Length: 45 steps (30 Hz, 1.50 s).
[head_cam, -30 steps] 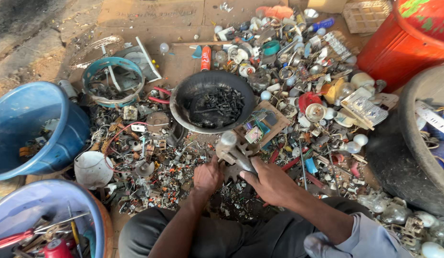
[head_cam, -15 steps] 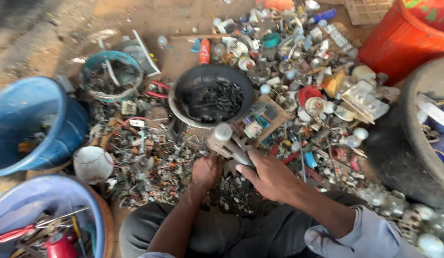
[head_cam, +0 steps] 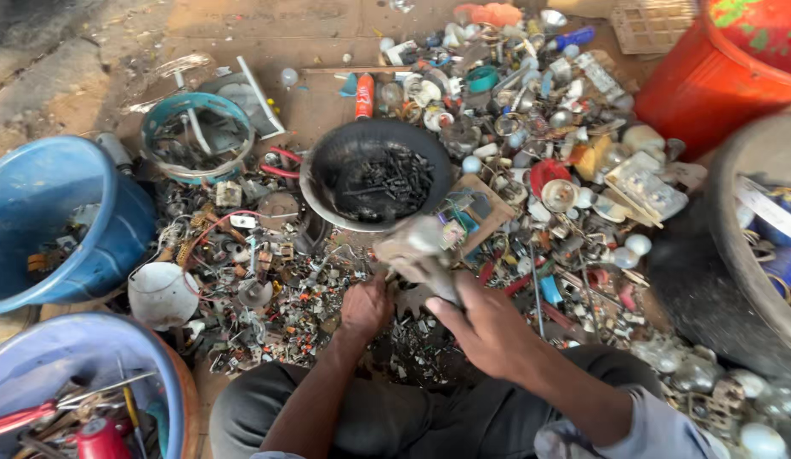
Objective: The person sits on the ground in a cluttered outdoor area and uses a hammer to break apart a metal gear-like object. After breaking the object, the person picks up small black cylindrical components from a metal bowl and places them into a black plastic container.
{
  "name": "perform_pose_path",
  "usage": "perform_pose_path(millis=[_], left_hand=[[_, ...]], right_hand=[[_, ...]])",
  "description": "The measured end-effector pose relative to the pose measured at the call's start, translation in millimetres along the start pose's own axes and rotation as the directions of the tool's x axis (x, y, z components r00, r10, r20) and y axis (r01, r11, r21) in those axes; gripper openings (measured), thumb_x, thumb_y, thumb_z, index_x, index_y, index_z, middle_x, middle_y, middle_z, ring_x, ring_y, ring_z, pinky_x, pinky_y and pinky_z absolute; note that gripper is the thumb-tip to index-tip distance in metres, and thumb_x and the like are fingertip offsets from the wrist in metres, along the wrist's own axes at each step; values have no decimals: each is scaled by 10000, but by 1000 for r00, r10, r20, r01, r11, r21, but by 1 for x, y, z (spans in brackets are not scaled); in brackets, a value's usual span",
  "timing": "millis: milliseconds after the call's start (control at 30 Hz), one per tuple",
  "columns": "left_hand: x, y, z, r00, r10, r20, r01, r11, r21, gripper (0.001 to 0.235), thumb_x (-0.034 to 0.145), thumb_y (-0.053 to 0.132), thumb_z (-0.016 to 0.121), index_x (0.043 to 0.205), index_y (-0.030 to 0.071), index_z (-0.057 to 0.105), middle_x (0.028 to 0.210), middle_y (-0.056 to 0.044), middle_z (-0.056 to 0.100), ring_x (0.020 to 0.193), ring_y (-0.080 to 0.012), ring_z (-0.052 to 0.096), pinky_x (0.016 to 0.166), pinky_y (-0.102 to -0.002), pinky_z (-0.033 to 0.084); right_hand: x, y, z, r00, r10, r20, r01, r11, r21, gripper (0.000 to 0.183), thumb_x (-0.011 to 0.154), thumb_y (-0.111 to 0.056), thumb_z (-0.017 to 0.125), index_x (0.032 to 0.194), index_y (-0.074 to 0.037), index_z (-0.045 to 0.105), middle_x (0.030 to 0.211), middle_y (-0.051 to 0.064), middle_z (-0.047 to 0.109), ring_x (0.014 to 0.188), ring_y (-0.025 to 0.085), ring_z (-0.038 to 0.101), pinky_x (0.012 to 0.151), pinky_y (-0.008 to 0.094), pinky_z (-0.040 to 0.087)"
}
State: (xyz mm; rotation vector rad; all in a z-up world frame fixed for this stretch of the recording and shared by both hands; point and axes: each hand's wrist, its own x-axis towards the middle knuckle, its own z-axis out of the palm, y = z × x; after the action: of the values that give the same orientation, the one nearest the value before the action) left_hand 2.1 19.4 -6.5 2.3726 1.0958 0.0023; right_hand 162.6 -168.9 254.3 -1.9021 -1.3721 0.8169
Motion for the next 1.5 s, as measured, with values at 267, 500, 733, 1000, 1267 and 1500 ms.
perform_pose_path(millis=[267, 500, 733, 1000, 1267, 1500], left_hand=[[-9, 11, -23, 991, -91, 97, 87, 995, 38, 439, 1062, 527, 310, 1372, 272, 486, 661, -17, 600, 432, -145, 517, 376, -312, 477], [-3, 9, -20, 1000, -4, -6, 4, 998, -68, 543, 1015, 482, 333, 1527, 325, 420, 686, -66, 580, 407, -165, 491, 344, -340, 471], [12, 13, -15, 992, -78, 99, 78, 997, 5, 494, 1103, 520, 335, 1223, 160, 651, 706, -54, 612, 486, -156, 499, 434, -316, 496], [8, -6, 4, 936, -231, 267, 285, 940, -185, 744, 1128, 605, 241, 990, 87, 758, 646, -37, 572, 493, -161, 453, 435, -351, 415], [-7, 11, -15, 997, 12, -73, -18, 996, -89, 417, 1019, 476, 389, 1256, 206, 599, 625, -65, 557, 435, -171, 489, 398, -362, 483], [-5, 9, -22, 925, -256, 280, 313, 932, -184, 543, 1098, 566, 324, 1148, 175, 698, 686, -62, 578, 511, -167, 473, 425, -345, 429]], right_hand=[[33, -7, 12, 983, 105, 150, -77, 980, -182, 412, 1032, -373, 584, 1174, 11, 537, 799, 191, 676, 690, 333, 684, 627, 452, 537], [0, 2, 7, 948, -266, -177, 268, 963, -13, 434, 995, -306, 590, 1209, 59, 494, 792, 178, 692, 609, 311, 715, 545, 444, 556], [40, -2, 12, 991, 31, 132, 5, 963, -269, 402, 1038, -376, 578, 1147, 8, 527, 738, 173, 638, 582, 326, 635, 552, 487, 510], [13, -10, 16, 975, -90, -204, 102, 994, 49, 437, 968, -378, 553, 1120, 30, 513, 684, 159, 673, 538, 243, 694, 502, 420, 533], [18, -12, 13, 998, -52, -25, 51, 998, -43, 403, 1000, -340, 600, 1179, 19, 564, 730, 168, 665, 603, 305, 678, 550, 461, 509], [18, -23, 22, 949, -240, -203, 227, 970, -86, 458, 988, -305, 570, 1324, 5, 596, 918, 215, 671, 691, 304, 702, 568, 437, 560]])
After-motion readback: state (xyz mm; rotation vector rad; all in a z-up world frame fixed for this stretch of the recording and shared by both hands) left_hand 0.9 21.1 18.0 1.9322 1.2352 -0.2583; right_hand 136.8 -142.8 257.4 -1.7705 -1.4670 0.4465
